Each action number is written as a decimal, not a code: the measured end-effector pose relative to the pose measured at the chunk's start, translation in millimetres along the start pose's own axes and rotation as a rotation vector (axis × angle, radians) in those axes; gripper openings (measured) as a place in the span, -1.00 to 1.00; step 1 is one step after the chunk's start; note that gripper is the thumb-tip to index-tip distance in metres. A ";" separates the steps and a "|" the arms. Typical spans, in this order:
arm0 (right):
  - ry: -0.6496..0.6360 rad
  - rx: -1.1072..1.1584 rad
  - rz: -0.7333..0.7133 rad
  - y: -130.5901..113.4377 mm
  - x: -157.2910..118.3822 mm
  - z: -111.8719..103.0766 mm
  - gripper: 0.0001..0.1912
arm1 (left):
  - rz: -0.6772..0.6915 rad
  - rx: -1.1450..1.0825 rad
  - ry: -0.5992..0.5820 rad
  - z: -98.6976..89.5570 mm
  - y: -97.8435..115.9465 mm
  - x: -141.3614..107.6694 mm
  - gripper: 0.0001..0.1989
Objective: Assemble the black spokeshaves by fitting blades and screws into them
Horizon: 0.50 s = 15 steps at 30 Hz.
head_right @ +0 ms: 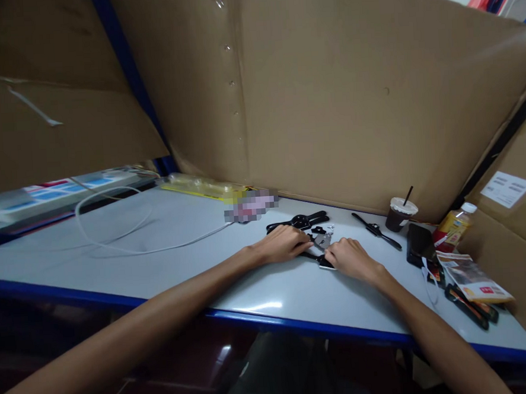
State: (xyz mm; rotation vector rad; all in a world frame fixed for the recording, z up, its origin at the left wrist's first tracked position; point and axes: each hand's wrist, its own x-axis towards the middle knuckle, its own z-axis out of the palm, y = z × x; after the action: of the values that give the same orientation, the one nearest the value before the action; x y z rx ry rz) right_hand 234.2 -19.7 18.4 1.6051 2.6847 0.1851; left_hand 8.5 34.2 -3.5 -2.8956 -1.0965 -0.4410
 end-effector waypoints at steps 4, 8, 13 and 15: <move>-0.108 -0.006 0.037 28.7 -9.7 -13.0 -0.56 | -0.195 0.096 0.114 -5.1 -16.8 1.1 -0.69; -0.309 0.065 0.184 54.1 -17.6 -20.4 -0.51 | -0.298 0.191 0.077 -2.4 -33.1 1.6 -0.75; -0.372 0.064 0.439 69.3 -13.4 -20.2 -0.49 | -0.288 0.187 0.062 5.9 -40.2 5.2 -0.70; -0.336 0.036 0.490 72.8 -8.0 -18.4 -0.54 | -0.275 0.189 0.063 7.3 -40.2 6.3 -0.69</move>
State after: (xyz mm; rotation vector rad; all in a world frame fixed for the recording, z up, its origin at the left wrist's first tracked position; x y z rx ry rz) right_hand 300.6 5.6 43.9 2.0620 2.0302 -0.1234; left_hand -11.3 69.4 -12.3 -2.5618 -1.4463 -0.4057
